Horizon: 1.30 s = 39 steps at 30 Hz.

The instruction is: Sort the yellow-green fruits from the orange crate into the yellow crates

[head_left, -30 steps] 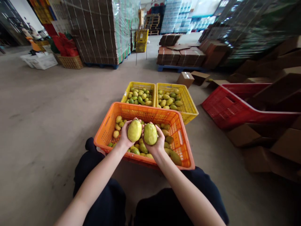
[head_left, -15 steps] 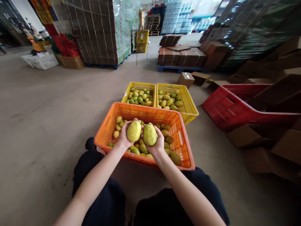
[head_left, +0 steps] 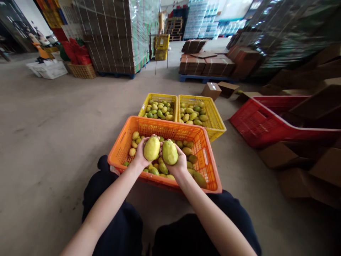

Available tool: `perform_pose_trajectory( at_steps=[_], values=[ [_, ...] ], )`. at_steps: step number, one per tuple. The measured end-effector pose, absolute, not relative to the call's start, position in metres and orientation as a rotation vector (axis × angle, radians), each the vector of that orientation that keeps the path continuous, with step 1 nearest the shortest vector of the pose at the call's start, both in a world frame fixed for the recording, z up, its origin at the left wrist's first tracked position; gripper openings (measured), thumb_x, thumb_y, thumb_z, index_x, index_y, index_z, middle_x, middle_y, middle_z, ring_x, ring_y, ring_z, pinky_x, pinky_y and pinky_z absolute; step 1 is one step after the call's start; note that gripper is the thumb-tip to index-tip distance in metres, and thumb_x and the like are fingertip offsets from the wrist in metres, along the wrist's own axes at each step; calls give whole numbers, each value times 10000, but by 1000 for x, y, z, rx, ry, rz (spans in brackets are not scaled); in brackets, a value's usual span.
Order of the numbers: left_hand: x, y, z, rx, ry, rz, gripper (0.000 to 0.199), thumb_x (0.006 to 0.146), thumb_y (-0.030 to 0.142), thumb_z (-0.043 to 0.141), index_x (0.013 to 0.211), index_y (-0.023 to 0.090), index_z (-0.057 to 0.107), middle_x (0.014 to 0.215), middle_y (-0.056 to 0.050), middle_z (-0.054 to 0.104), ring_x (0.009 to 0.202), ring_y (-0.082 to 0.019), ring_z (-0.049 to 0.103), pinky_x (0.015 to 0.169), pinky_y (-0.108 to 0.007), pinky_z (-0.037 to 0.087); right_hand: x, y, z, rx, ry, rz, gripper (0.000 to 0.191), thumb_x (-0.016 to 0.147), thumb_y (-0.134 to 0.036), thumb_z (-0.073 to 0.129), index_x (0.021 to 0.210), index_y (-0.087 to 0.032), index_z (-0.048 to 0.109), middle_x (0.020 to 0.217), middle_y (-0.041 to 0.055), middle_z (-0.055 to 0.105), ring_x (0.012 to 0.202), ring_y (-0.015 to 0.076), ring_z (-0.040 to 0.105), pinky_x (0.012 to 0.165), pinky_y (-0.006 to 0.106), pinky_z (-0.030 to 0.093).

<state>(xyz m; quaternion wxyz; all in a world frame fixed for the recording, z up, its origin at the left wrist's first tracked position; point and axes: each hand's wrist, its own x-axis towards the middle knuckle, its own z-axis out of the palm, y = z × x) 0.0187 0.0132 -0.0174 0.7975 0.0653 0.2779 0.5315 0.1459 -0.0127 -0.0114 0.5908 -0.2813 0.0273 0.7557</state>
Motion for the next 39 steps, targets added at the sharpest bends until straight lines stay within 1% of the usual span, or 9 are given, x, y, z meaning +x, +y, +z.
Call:
perform_pose_trajectory(
  at_steps=[2, 6, 10, 16, 25, 29, 32, 36, 39],
  values=[
    [18, 14, -18, 130, 602, 1144, 216, 823, 210, 493, 942, 180, 671, 886, -50, 738, 775, -204, 714, 625, -280, 560, 147, -13, -11, -655, 47, 1771, 195, 846, -235, 501, 883, -176, 683, 736, 53, 748, 678, 217, 722, 633, 359, 624],
    [17, 13, -17, 75, 664, 1139, 308, 836, 274, 453, 1031, 162, 664, 906, -90, 732, 855, -238, 707, 669, -310, 567, 148, -12, -15, -630, -16, 1778, 135, 775, -220, 615, 894, -176, 660, 812, 65, 757, 707, 216, 722, 666, 364, 630],
    [17, 12, -17, 9, 728, 1143, 303, 850, 301, 454, 999, 106, 632, 842, -136, 704, 794, -228, 692, 652, -287, 566, 151, -5, -27, -650, -15, 1767, 169, 741, -171, 598, 908, -177, 620, 840, 78, 746, 769, 219, 720, 671, 368, 640],
    [20, 16, -27, -101, 843, 1145, 136, 891, 244, 468, 945, 167, 566, 770, -59, 654, 732, -192, 667, 667, -307, 586, 155, 5, -46, -813, 60, 1715, 138, 798, -295, 643, 893, -228, 569, 773, 14, 704, 730, 192, 703, 622, 353, 654],
    [22, 15, -26, -92, 884, 1130, 173, 928, 277, 446, 946, 156, 569, 837, -81, 668, 734, -192, 680, 621, -291, 598, 157, 5, -49, -829, 120, 1722, 135, 813, -297, 677, 863, -202, 595, 734, 20, 700, 706, 188, 712, 592, 320, 649],
    [21, 14, -23, -113, 889, 1057, 251, 954, 310, 405, 1000, 141, 586, 834, -104, 662, 719, -187, 678, 532, -231, 570, 160, 3, -45, -847, 39, 1777, 96, 795, -200, 701, 835, -190, 615, 701, 15, 708, 628, 165, 701, 550, 277, 632],
    [19, 16, -23, -83, 908, 1066, 236, 957, 306, 438, 1008, 130, 587, 809, -91, 656, 715, -174, 673, 495, -190, 545, 162, 1, -39, -868, -138, 1720, 182, 738, -108, 728, 853, -186, 611, 719, 8, 716, 623, 168, 699, 531, 287, 625],
    [17, 15, -22, 126, 945, 1219, 121, 909, 196, 551, 1017, 143, 564, 877, -66, 658, 712, -137, 658, 599, -219, 584, 163, -3, -31, -884, -254, 1537, 436, 617, -57, 796, 950, -231, 576, 781, -35, 714, 642, 167, 697, 530, 303, 620],
    [14, 12, -20, 308, 963, 1349, 310, 817, 122, 668, 1085, 207, 536, 1040, -54, 643, 812, -137, 664, 691, -257, 603, 162, -6, -26, -909, -323, 1409, 605, 547, -55, 822, 1032, -280, 538, 826, -62, 705, 687, 176, 706, 552, 322, 625]
  ],
)
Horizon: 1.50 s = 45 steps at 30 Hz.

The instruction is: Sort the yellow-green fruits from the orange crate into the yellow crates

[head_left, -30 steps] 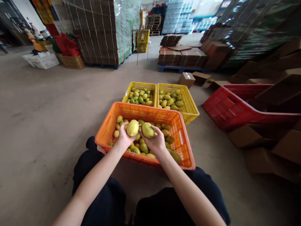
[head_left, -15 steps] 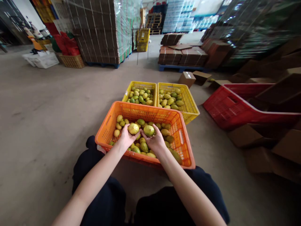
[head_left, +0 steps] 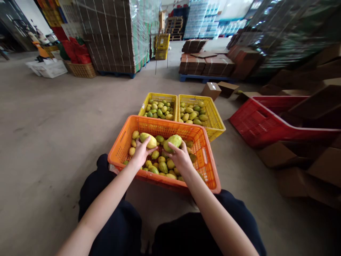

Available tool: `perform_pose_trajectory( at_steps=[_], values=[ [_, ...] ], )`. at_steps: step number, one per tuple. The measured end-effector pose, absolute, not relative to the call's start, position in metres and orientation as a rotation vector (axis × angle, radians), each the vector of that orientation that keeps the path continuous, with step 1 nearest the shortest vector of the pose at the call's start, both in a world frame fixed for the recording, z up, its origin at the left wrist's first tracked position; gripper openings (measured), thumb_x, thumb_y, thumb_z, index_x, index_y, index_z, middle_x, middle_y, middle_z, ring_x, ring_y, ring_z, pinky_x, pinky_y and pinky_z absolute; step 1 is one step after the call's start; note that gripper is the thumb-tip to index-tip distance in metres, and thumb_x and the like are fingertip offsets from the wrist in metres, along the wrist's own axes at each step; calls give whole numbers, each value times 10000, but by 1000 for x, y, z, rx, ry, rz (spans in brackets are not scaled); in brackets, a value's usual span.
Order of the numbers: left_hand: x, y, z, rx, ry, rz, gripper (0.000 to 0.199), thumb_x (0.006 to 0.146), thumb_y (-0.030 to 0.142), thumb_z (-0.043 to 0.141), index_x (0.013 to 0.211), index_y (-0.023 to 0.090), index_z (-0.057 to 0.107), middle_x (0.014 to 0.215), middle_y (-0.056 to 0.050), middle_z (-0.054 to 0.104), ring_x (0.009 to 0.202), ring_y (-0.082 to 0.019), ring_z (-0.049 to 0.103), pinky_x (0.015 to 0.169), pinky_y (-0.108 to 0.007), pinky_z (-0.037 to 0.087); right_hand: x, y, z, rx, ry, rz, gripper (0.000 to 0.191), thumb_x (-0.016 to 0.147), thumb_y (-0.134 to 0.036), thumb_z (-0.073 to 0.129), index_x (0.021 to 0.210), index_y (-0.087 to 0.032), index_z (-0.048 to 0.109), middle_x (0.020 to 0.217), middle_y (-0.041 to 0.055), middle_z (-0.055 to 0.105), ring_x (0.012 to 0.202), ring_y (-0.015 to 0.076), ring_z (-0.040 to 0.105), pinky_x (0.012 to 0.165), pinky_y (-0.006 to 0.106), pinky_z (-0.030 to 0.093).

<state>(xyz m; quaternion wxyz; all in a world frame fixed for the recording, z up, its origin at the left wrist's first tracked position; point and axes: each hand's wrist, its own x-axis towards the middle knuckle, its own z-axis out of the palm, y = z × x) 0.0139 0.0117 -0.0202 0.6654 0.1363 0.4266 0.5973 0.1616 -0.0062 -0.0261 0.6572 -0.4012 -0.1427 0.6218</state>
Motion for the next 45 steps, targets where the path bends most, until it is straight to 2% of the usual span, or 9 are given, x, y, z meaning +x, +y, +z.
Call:
perform_pose_trajectory(
  at_steps=[2, 4, 8, 12, 16, 20, 26, 33, 45],
  values=[
    [10, 9, -19, 398, 944, 1395, 448, 760, 111, 728, 1133, 255, 526, 1188, -55, 602, 901, -146, 660, 725, -250, 600, 160, -8, -25, -941, -363, 1337, 659, 512, -54, 834, 1046, -291, 528, 810, -77, 696, 684, 173, 703, 552, 311, 621],
    [6, 7, -18, 478, 910, 1437, 590, 711, 99, 768, 1195, 312, 506, 1304, -48, 545, 976, -160, 647, 742, -239, 594, 159, -10, -25, -973, -392, 1304, 625, 495, -59, 844, 1007, -266, 551, 784, -74, 698, 665, 153, 692, 546, 260, 604],
    [3, 2, -18, 604, 856, 1485, 755, 645, 45, 792, 1251, 374, 483, 1353, -27, 517, 1102, -203, 606, 794, -262, 580, 160, -13, -29, -981, -538, 1291, 473, 497, -100, 861, 890, -196, 616, 793, -45, 718, 687, 110, 671, 606, 186, 571],
    [4, -1, -24, 618, 858, 1552, 713, 605, 8, 799, 1200, 313, 550, 1300, -26, 561, 1223, -208, 545, 939, -246, 502, 161, -16, -35, -988, -656, 1199, 545, 471, -121, 875, 947, -209, 623, 828, -57, 711, 708, 105, 657, 657, 204, 557],
    [2, 3, -35, 1060, 991, 1580, 671, 645, 157, 829, 1229, 267, 517, 1313, -65, 533, 1244, -228, 521, 1042, -314, 429, 164, -16, -41, -1062, -797, 1134, 599, 482, -197, 880, 1011, -222, 599, 923, -25, 705, 802, 154, 669, 741, 276, 556],
    [2, 8, -46, 1462, 1071, 1530, 621, 740, 296, 772, 1274, 259, 458, 1339, -95, 500, 1255, -246, 502, 1073, -380, 397, 167, -16, -45, -1124, -927, 1071, 655, 505, -307, 874, 1078, -230, 566, 1038, 29, 687, 931, 230, 671, 847, 386, 543],
    [7, 7, -52, 1649, 1081, 1530, 579, 770, 315, 744, 1274, 250, 466, 1318, -106, 522, 1251, -248, 499, 1063, -379, 400, 168, -16, -46, -1129, -959, 1052, 695, 525, -339, 865, 1133, -231, 545, 1117, 59, 664, 1012, 260, 649, 920, 444, 518],
    [8, 6, -54, 1740, 1162, 1557, 526, 778, 294, 736, 1251, 247, 510, 1267, -99, 566, 1228, -248, 521, 1088, -386, 358, 166, -16, -42, -1107, -932, 1057, 686, 534, -331, 856, 1144, -233, 559, 1099, 51, 662, 1024, 258, 643, 933, 442, 513],
    [9, 8, -60, 1743, 1150, 1527, 562, 798, 339, 720, 1293, 262, 466, 1321, -101, 540, 1278, -251, 486, 1103, -406, 353, 164, -16, -40, -1074, -927, 1048, 701, 543, -291, 850, 1179, -236, 561, 1093, 46, 663, 1019, 249, 640, 942, 434, 509]
  ],
)
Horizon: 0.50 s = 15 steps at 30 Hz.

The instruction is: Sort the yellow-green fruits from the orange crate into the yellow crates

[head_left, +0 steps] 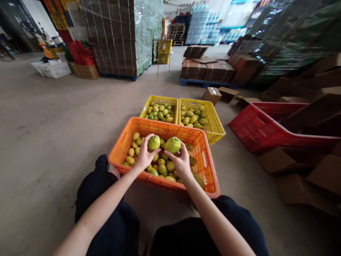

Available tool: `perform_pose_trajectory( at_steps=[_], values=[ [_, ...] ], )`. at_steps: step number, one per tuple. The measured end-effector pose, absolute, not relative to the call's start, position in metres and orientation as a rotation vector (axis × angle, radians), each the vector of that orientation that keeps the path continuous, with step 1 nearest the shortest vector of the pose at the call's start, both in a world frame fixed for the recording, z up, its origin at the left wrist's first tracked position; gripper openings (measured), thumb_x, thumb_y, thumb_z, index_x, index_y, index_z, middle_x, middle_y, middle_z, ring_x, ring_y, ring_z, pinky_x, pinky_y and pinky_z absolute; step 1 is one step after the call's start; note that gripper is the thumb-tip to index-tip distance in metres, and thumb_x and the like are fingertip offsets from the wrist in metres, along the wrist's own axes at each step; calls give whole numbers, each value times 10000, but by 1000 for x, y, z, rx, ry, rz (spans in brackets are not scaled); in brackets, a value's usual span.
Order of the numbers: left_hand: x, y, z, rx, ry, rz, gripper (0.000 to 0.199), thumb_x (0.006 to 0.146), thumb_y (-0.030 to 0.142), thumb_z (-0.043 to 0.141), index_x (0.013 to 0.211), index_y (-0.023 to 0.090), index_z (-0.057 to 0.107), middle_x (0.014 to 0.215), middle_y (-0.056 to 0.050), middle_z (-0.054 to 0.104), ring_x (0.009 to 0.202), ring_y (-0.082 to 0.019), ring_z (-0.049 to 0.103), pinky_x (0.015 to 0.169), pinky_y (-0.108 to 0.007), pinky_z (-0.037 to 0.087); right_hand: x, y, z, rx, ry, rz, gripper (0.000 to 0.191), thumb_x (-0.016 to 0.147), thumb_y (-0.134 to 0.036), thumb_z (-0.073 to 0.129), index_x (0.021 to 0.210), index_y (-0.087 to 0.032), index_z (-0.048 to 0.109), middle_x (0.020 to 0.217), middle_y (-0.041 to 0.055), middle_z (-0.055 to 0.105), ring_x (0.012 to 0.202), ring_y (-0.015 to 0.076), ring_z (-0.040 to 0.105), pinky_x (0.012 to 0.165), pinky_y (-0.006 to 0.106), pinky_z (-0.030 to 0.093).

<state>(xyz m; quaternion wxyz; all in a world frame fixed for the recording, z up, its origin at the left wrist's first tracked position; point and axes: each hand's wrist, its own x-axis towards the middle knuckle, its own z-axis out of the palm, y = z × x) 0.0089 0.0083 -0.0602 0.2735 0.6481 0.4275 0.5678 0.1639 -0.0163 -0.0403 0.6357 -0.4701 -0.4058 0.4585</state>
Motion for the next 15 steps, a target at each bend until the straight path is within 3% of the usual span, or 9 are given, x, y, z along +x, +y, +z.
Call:
perform_pose_trajectory(
  at_steps=[5, 8, 11, 13, 15],
  values=[
    [11, 7, -54, 1600, 1111, 1515, 595, 746, 336, 762, 1270, 260, 493, 1338, -95, 535, 1288, -264, 476, 1108, -412, 353, 164, -18, -38, -1061, -915, 1055, 635, 554, -277, 840, 1128, -245, 572, 1059, 24, 661, 990, 230, 636, 911, 406, 520],
    [11, 4, -45, 1333, 1019, 1439, 656, 705, 311, 786, 1290, 273, 492, 1345, -78, 537, 1251, -270, 506, 1028, -400, 443, 164, -19, -34, -1052, -891, 1127, 562, 543, -261, 843, 1040, -243, 580, 1000, 6, 658, 926, 215, 635, 812, 364, 553],
    [8, 1, -34, 922, 860, 1267, 679, 728, 362, 726, 1349, 285, 460, 1293, -76, 580, 1077, -260, 617, 716, -311, 565, 164, -21, -26, -1015, -789, 1318, 529, 551, -274, 828, 1009, -252, 564, 911, -15, 651, 784, 189, 630, 612, 296, 550],
    [6, 0, -27, 733, 744, 1157, 691, 744, 453, 664, 1374, 264, 454, 1199, -91, 633, 849, -227, 676, 467, -225, 486, 164, -23, -20, -960, -708, 1438, 537, 573, -294, 796, 1048, -271, 546, 880, -27, 643, 677, 162, 605, 492, 247, 490],
    [4, -1, -21, 666, 663, 1099, 719, 745, 531, 626, 1381, 239, 460, 1083, -95, 674, 618, -173, 654, 329, -180, 339, 163, -24, -15, -910, -668, 1510, 515, 615, -355, 751, 1078, -284, 535, 849, -33, 632, 562, 131, 548, 394, 215, 392]
  ],
)
